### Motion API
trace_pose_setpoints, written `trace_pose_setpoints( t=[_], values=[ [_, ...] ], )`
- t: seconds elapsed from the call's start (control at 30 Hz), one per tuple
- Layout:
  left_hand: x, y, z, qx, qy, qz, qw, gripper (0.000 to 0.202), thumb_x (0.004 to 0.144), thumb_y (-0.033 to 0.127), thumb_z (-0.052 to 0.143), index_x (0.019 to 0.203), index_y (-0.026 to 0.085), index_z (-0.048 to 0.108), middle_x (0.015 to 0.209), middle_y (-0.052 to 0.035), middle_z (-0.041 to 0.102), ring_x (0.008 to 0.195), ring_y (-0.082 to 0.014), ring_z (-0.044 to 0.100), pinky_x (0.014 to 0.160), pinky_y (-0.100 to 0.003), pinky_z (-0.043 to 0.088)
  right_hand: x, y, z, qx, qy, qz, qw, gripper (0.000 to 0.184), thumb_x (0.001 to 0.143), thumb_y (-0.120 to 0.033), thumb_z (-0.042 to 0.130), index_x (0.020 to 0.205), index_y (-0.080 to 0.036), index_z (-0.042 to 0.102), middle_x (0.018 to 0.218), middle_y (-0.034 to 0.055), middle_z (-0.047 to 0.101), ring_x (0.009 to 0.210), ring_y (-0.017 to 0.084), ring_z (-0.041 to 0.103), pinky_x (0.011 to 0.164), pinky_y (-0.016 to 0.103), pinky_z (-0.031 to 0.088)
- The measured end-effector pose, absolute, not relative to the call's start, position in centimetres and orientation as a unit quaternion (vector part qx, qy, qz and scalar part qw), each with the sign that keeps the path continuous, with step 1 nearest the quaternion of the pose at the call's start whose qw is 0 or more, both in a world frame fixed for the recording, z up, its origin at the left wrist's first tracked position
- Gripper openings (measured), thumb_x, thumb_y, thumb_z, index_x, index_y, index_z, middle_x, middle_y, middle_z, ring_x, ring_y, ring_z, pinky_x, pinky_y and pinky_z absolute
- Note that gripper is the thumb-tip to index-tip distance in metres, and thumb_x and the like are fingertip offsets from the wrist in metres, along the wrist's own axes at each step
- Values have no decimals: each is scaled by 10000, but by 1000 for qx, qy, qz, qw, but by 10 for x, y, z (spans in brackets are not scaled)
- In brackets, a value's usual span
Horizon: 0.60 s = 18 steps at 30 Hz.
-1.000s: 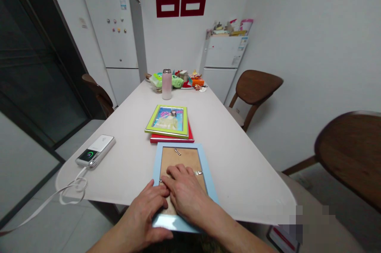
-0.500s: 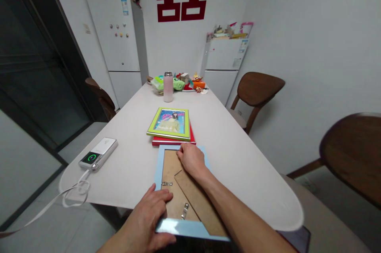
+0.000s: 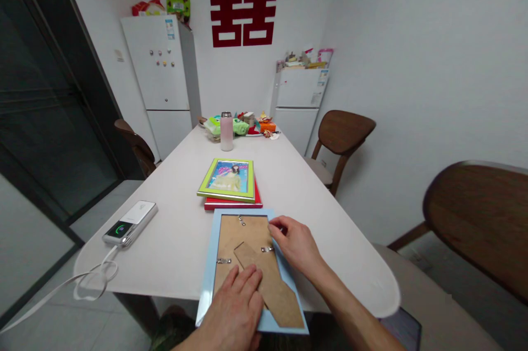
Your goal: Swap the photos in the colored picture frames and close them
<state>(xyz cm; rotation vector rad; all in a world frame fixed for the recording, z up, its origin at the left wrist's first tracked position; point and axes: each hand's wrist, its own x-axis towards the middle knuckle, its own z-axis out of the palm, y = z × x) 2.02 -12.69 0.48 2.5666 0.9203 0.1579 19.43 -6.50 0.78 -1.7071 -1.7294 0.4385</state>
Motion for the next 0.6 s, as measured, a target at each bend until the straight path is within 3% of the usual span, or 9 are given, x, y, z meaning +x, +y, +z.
trace_pose_setpoints(
  t=[0.17, 0.3, 0.4, 0.5, 0.6],
  values=[
    [25, -127, 18, 907, 316, 135, 243, 425, 593, 168, 526, 1006, 80, 479, 1276, -193, 352, 1184, -308, 284, 977, -489, 213, 225, -106, 2, -667, -470, 342, 466, 301, 657, -399, 498, 798, -153, 598, 685, 38, 629, 586, 154, 554, 532, 258, 429],
    [35, -129, 40, 836, 312, 339, 297, 192, 612, 167, 495, 802, 164, 471, 1247, -148, 400, 1159, -276, 334, 940, -435, 300, 202, -129, 0, -563, -414, 486, 525, 359, 664, -440, 509, 893, -175, 590, 761, 49, 649, 655, 181, 580, 586, 290, 455],
    [50, -132, 47, 720, 305, 479, 399, 150, 679, 247, 483, 810, 187, 444, 1231, -116, 412, 1109, -260, 401, 887, -390, 371, 175, -132, 0, -482, -349, 572, 566, 409, 724, -438, 457, 1059, -209, 506, 859, 52, 643, 715, 182, 594, 628, 309, 467],
    [65, -129, 47, 634, 268, 520, 505, 276, 712, 277, 488, 958, 186, 401, 1168, -103, 464, 978, -221, 513, 802, -334, 443, 175, -125, -3, -468, -280, 550, 633, 529, 723, -434, 465, 1201, -234, 356, 913, 35, 632, 752, 178, 597, 632, 307, 480],
    [75, -114, 44, 593, 258, 523, 555, 494, 703, 202, 515, 1129, 193, 265, 1132, -79, 496, 968, -182, 521, 813, -294, 440, 211, -113, -7, -537, -270, 452, 659, 658, 695, -380, 500, 1273, -214, 235, 885, 20, 642, 762, 182, 603, 622, 281, 491]
  ],
)
